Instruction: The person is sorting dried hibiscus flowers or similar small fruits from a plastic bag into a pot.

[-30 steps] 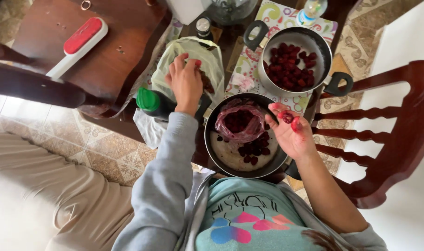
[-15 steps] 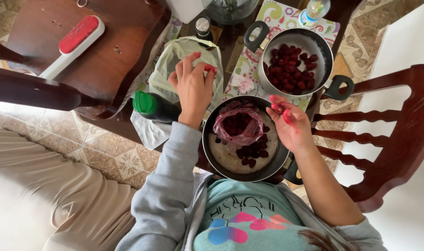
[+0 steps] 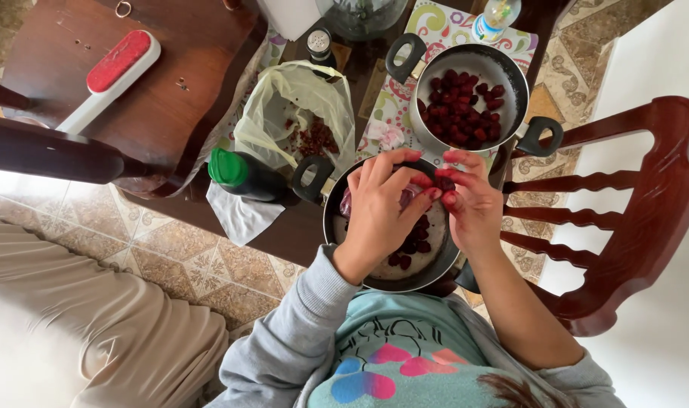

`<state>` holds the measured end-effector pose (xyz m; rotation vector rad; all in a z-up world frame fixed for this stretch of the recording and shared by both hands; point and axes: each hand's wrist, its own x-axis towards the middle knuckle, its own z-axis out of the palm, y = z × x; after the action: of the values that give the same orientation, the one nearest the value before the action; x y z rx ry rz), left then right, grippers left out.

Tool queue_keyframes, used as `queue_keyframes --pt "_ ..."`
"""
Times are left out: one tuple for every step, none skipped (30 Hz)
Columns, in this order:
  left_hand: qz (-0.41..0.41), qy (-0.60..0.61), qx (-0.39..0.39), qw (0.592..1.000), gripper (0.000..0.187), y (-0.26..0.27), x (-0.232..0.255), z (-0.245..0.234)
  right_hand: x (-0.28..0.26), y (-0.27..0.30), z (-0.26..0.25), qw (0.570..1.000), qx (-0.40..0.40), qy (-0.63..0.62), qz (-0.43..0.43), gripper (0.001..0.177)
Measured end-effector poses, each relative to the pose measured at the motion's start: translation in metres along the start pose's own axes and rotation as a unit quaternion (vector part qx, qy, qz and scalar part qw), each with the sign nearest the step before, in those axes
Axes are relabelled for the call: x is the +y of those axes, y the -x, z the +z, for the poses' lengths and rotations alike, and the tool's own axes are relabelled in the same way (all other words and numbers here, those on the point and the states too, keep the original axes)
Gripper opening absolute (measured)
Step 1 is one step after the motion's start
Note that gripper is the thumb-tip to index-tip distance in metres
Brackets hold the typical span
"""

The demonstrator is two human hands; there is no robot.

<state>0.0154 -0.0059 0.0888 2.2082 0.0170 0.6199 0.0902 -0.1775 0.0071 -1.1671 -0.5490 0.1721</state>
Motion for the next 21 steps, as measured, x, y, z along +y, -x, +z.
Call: queue_keyframes --pt "0.001 0.001 0.000 1.000 0.021 0.001 0.000 0.000 -0.005 0.000 0.001 1.000 0.001 0.001 -0.001 0.037" --pt "-0.002 0.015 -0.008 1.000 0.021 0.001 -0.001 -0.001 -0.009 0.000 0.002 0.999 0.005 0.043 -0.018 0.037" --pt "-0.006 0.030 -0.015 0.999 0.021 0.002 -0.001 -0.002 -0.014 0.000 0.003 0.996 0.008 0.085 -0.035 0.036" --pt "-0.005 0.030 -0.014 0.999 0.021 0.003 -0.002 -0.001 -0.015 0.000 0.002 0.996 0.008 0.085 -0.037 0.036" --pt "-0.005 0.036 -0.020 0.999 0.019 0.004 -0.003 -0.001 -0.016 0.001 0.001 0.992 0.004 0.114 -0.048 0.035" --pt "-0.005 0.042 -0.027 0.999 0.018 0.005 -0.005 -0.001 -0.016 0.001 0.000 0.988 0.001 0.143 -0.059 0.034" --pt "-0.005 0.041 -0.026 0.999 0.018 0.006 -0.005 -0.001 -0.016 0.002 0.001 0.988 0.001 0.143 -0.060 0.034" --pt "-0.002 0.036 -0.023 0.999 0.017 0.007 -0.005 -0.002 -0.017 0.003 0.001 0.986 -0.001 0.155 -0.064 0.034" --pt "0.000 0.030 -0.020 0.999 0.016 0.008 -0.005 -0.002 -0.017 0.004 0.001 0.984 -0.003 0.168 -0.067 0.033" --pt "0.001 0.030 -0.020 0.999 0.016 0.008 -0.003 -0.004 -0.017 0.005 0.002 0.983 -0.003 0.168 -0.067 0.033" --pt "0.011 0.009 -0.012 1.000 0.017 0.008 -0.001 -0.005 -0.017 0.006 0.003 0.983 -0.002 0.171 -0.067 0.034" --pt "0.020 -0.011 -0.003 1.000 0.018 0.008 0.001 -0.007 -0.017 0.007 0.004 0.983 -0.001 0.174 -0.067 0.034" --pt "0.020 -0.011 -0.004 1.000 0.018 0.009 0.003 -0.008 -0.017 0.008 0.004 0.982 -0.001 0.174 -0.067 0.034" --pt "0.033 -0.025 0.003 0.999 0.019 0.009 0.004 -0.009 -0.016 0.008 0.005 0.981 0.000 0.178 -0.073 0.034" --pt "0.047 -0.039 0.009 0.998 0.021 0.010 0.006 -0.011 -0.016 0.008 0.005 0.980 0.001 0.182 -0.079 0.034" --pt "0.046 -0.039 0.009 0.998 0.021 0.010 0.006 -0.011 -0.016 0.009 0.006 0.980 0.001 0.182 -0.079 0.034" --pt "0.047 -0.037 0.000 0.998 0.021 0.011 0.006 -0.012 -0.017 0.010 0.007 0.977 0.004 0.193 -0.085 0.034" --pt "0.048 -0.036 -0.008 0.998 0.020 0.011 0.007 -0.012 -0.017 0.010 0.008 0.975 0.008 0.205 -0.091 0.035" --pt "0.048 -0.036 -0.008 0.998 0.020 0.011 0.007 -0.012 -0.017 0.011 0.009 0.975 0.008 0.205 -0.091 0.035" --pt "0.051 -0.049 0.001 0.997 0.020 0.011 0.008 -0.012 -0.017 0.012 0.010 0.971 0.012 0.219 -0.091 0.034" --pt "0.053 -0.063 0.011 0.997 0.019 0.012 0.008 -0.012 -0.016 0.014 0.011 0.968 0.017 0.234 -0.090 0.034"
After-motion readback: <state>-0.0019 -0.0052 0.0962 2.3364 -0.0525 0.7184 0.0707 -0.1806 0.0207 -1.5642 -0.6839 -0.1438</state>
